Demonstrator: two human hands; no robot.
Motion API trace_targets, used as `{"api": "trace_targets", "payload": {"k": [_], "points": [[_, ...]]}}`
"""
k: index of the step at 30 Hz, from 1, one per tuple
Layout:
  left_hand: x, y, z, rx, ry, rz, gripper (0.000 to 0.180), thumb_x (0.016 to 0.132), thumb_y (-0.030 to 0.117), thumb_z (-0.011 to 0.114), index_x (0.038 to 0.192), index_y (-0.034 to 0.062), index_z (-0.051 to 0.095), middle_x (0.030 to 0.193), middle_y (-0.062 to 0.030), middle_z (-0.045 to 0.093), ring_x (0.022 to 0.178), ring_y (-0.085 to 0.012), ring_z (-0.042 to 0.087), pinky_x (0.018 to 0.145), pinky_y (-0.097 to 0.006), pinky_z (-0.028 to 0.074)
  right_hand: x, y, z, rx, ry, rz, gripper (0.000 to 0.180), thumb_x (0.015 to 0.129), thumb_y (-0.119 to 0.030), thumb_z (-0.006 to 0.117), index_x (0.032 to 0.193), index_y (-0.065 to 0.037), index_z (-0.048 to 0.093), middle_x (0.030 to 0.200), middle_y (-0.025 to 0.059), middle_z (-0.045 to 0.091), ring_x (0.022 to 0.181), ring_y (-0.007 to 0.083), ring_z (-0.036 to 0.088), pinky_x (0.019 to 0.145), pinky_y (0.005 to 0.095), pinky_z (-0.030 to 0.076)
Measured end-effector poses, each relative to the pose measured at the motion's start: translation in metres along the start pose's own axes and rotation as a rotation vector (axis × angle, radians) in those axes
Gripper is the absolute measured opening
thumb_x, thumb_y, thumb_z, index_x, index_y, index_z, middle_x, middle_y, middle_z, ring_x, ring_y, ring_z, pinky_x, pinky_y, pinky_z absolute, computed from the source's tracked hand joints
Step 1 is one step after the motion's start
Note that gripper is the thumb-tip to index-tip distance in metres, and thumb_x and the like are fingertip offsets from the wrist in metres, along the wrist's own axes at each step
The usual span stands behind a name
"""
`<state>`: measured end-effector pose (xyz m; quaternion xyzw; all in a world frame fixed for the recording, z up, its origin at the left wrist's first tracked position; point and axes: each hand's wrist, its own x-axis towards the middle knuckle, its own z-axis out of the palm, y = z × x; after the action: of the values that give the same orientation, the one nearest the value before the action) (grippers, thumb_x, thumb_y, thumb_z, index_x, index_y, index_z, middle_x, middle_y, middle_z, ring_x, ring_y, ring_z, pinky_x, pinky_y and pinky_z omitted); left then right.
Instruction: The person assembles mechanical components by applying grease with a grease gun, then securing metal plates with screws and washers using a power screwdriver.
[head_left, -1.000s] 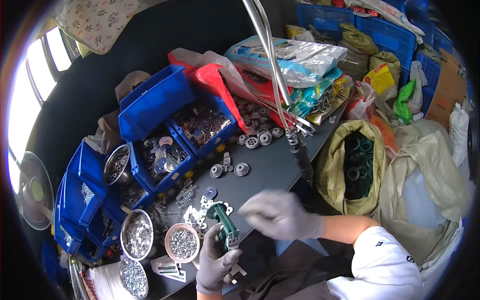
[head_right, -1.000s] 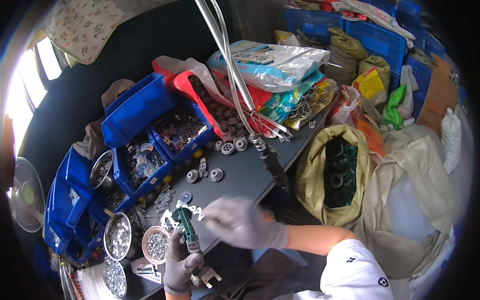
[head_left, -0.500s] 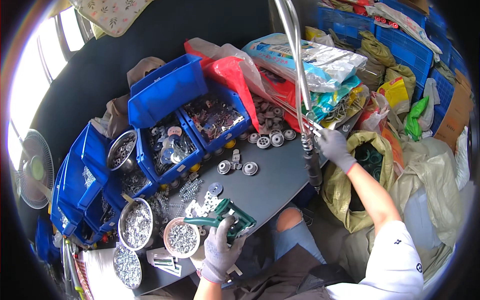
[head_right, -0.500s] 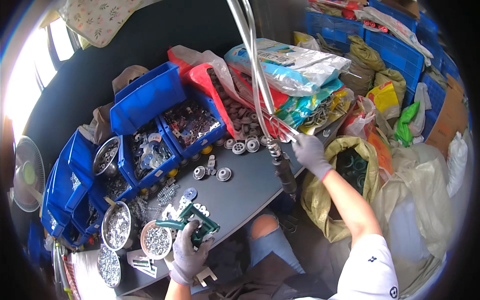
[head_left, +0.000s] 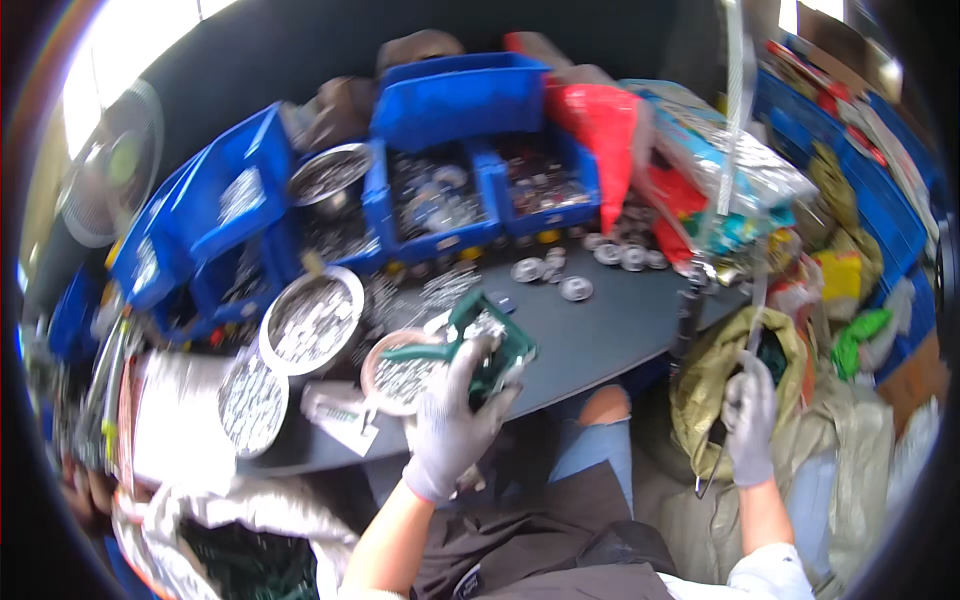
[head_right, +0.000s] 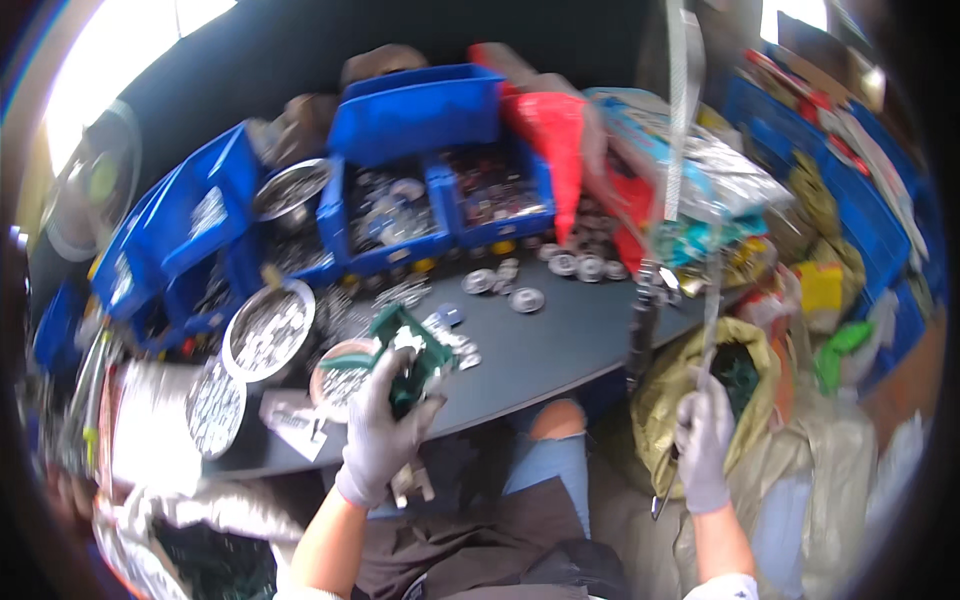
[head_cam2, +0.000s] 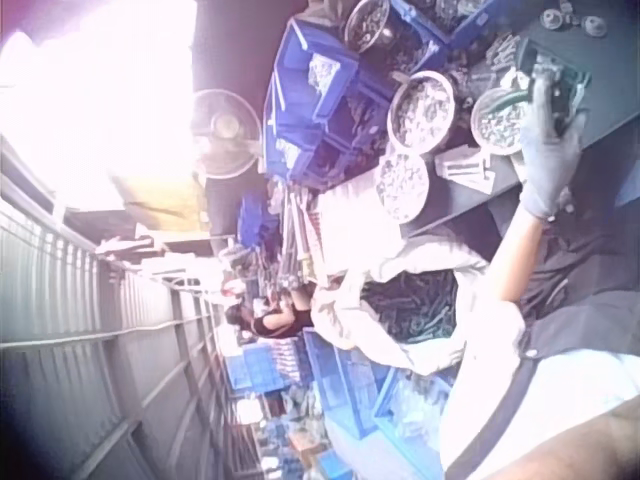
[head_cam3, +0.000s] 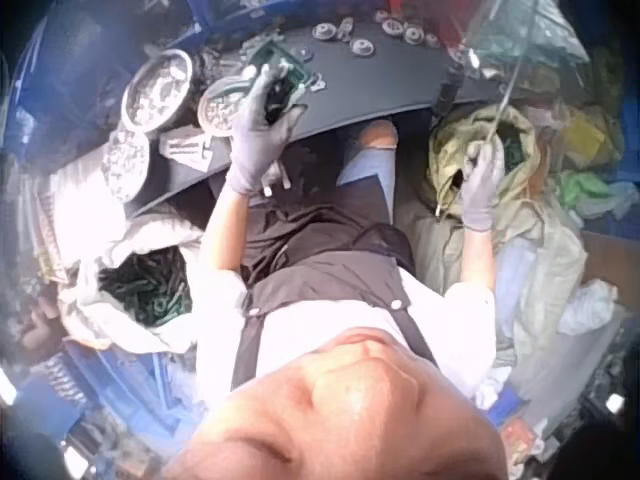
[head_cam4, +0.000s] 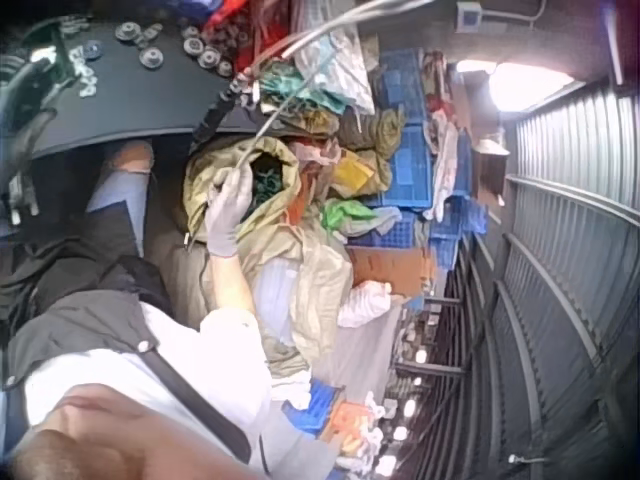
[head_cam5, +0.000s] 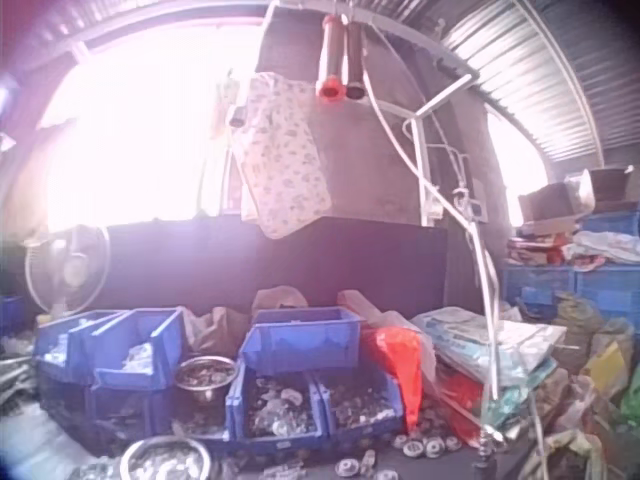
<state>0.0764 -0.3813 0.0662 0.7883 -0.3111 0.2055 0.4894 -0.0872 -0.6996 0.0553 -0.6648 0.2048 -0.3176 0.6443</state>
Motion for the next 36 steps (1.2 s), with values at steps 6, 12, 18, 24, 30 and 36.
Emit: {"api": "trace_targets", "payload": {"k": [6, 12, 18, 24, 30, 36], "points": [[0.003, 0.025, -0.052, -1.104, 0.053, -0.737, 0.055, 0.092, 0.015, 0.062, 0.138, 0.0107, 0.033, 0.082, 0.0017, 0.05, 0.056, -0.0029, 0.042, 0.047, -0.018, 0.03, -0.042, -0.059, 0.039, -0.652, -0.542, -0.819, 0.035, 0.087, 0.004, 0.051, 0.12, -0.005, 0.061, 0.068, 0.0063, 0.052, 0.058, 0.0184, 0.053, 0.054, 0.0297, 0.043], [-0.016, 0.025, -0.082, -1.172, 0.086, -0.773, 0.042, 0.096, 0.02, 0.056, 0.133, 0.0113, 0.038, 0.076, 0.0042, 0.042, 0.053, -0.0005, 0.035, 0.046, -0.017, 0.027, -0.045, -0.076, 0.071, -0.736, -0.752, -0.894, 0.043, 0.081, 0.006, 0.053, 0.12, -0.008, 0.062, 0.071, 0.0067, 0.055, 0.059, 0.023, 0.055, 0.053, 0.0324, 0.043], [-0.023, 0.014, -0.084, -0.964, 0.193, -0.684, 0.053, 0.089, 0.021, 0.065, 0.135, 0.0092, 0.042, 0.08, 0.0005, 0.054, 0.059, -0.0036, 0.048, 0.049, -0.021, 0.038, -0.052, -0.083, 0.079, -0.833, -0.733, -0.918, 0.049, 0.075, 0.009, 0.052, 0.119, -0.008, 0.063, 0.071, 0.0082, 0.054, 0.058, 0.0248, 0.055, 0.052, 0.0339, 0.043], [-0.028, 0.001, -0.083, 0.171, 0.231, -0.243, 0.055, 0.079, 0.009, 0.066, 0.132, 0.0073, 0.049, 0.094, -0.0089, 0.066, 0.074, -0.0171, 0.061, 0.069, -0.03, 0.049, -0.048, -0.075, 0.088, -0.875, -0.763, -0.862, 0.05, 0.074, 0.009, 0.052, 0.12, -0.007, 0.062, 0.07, 0.009, 0.054, 0.06, 0.0247, 0.055, 0.053, 0.0324, 0.043], [-0.027, 0.002, -0.073, 0.001, 0.076, -0.309, 0.054, 0.077, 0.011, 0.065, 0.129, 0.0062, 0.052, 0.094, -0.0178, 0.065, 0.083, -0.0297, 0.065, 0.075, -0.036, 0.05, -0.042, -0.055, 0.102, 0.082, -0.965, 0.885, 0.047, 0.091, -0.001, 0.048, 0.138, -0.008, 0.048, 0.068, -0.0008, 0.047, 0.054, 0.0062, 0.035, 0.049, 0.017, 0.028], [-0.027, -0.015, -0.079, -0.062, 0.054, -0.445, 0.063, 0.077, 0.024, 0.07, 0.133, 0.0037, 0.049, 0.116, -0.0208, 0.062, 0.11, -0.0209, 0.061, 0.093, -0.031, 0.046, -0.045, -0.034, 0.137, -0.135, -0.976, 0.439, 0.042, 0.092, 0.0, 0.046, 0.133, -0.005, 0.053, 0.071, -0.0029, 0.049, 0.058, 0.0029, 0.039, 0.048, 0.0172, 0.031]]}}
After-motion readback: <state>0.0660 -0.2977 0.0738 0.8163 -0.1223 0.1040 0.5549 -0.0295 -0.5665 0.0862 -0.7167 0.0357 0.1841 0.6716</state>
